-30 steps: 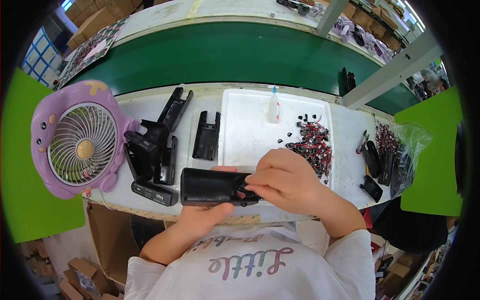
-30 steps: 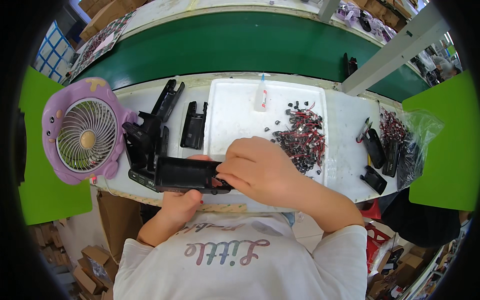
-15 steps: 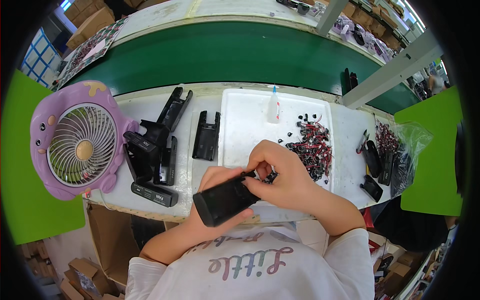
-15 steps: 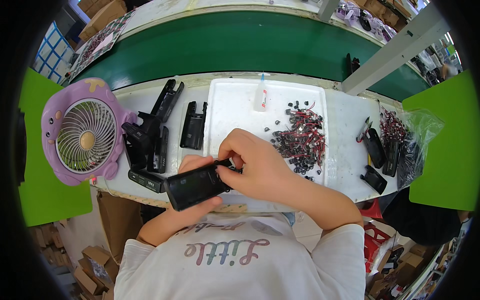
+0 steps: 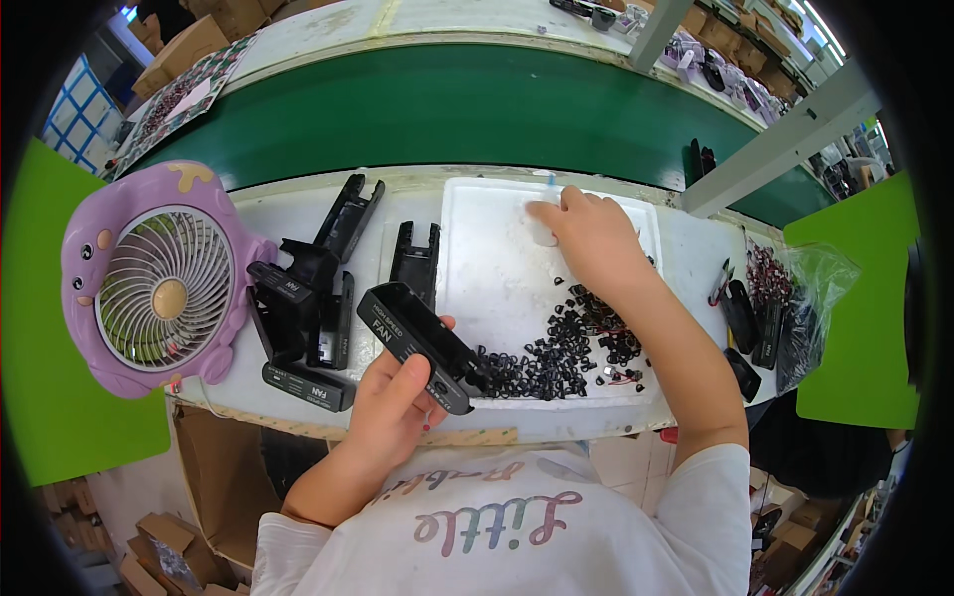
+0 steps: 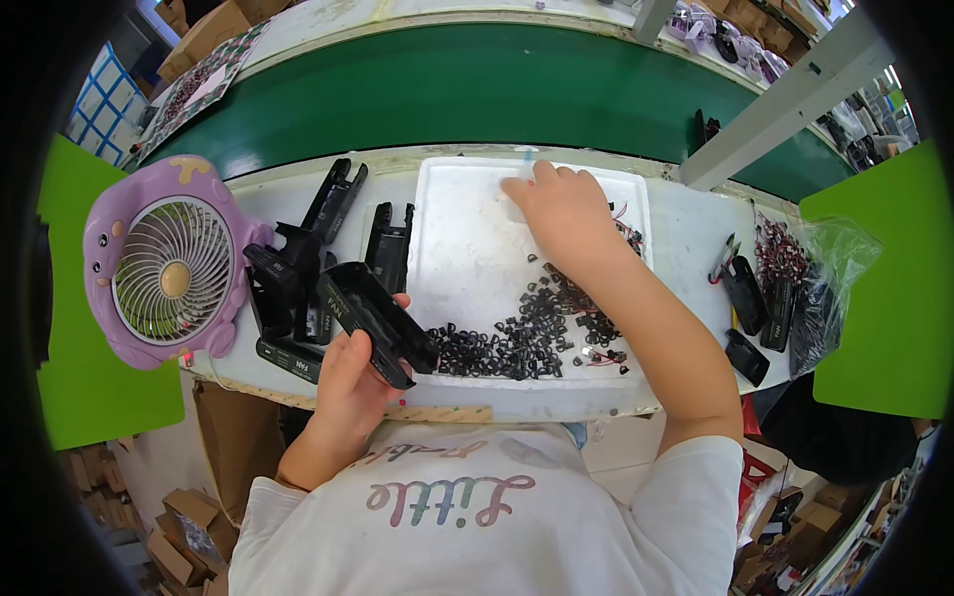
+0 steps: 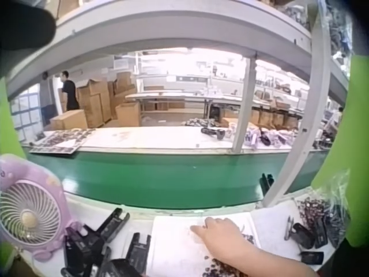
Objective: The person assembles fan housings by applying glue from a bottle and pressing small black components into the plastic shells by hand. They handle the housings one at a time, occasionally moving completed units aside and picking up new ones from the work surface.
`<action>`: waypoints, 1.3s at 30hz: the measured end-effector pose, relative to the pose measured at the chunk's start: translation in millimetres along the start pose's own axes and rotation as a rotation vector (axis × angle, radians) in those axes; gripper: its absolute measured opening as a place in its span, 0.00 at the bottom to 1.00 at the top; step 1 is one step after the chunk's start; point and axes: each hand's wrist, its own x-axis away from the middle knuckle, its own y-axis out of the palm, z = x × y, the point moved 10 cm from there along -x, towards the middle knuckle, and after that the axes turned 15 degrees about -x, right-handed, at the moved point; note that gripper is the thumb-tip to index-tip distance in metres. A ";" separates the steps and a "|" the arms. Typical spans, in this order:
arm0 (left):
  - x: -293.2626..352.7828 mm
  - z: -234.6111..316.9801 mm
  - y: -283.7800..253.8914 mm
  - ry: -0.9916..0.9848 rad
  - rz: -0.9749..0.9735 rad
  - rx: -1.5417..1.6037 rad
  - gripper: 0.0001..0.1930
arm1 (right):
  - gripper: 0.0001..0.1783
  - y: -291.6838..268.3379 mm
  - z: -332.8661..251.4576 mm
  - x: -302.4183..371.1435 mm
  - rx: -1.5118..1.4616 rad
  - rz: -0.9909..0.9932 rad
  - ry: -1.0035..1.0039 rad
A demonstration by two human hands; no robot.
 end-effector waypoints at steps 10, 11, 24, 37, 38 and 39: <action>2.0 3.6 2.5 0.035 -0.039 0.090 0.28 | 0.11 -41.5 -45.9 24.4 -1.385 0.147 0.228; 1.6 3.8 2.8 0.043 -0.038 0.093 0.29 | 0.10 -45.7 -59.0 28.0 -1.429 0.076 0.186; 2.3 11.4 9.4 0.079 -0.066 -0.008 0.32 | 0.05 -40.5 -103.2 43.0 -1.582 -0.135 0.124; 1.5 6.7 2.3 0.090 -0.032 0.044 0.31 | 0.07 -36.8 -85.1 35.6 -1.464 -0.204 0.262; 1.4 6.4 2.9 0.089 -0.040 0.050 0.31 | 0.06 -41.4 -69.9 28.3 -1.334 -0.095 0.255; 1.6 6.0 3.3 0.089 -0.047 0.057 0.30 | 0.06 -43.0 -54.0 20.4 -1.203 0.010 0.246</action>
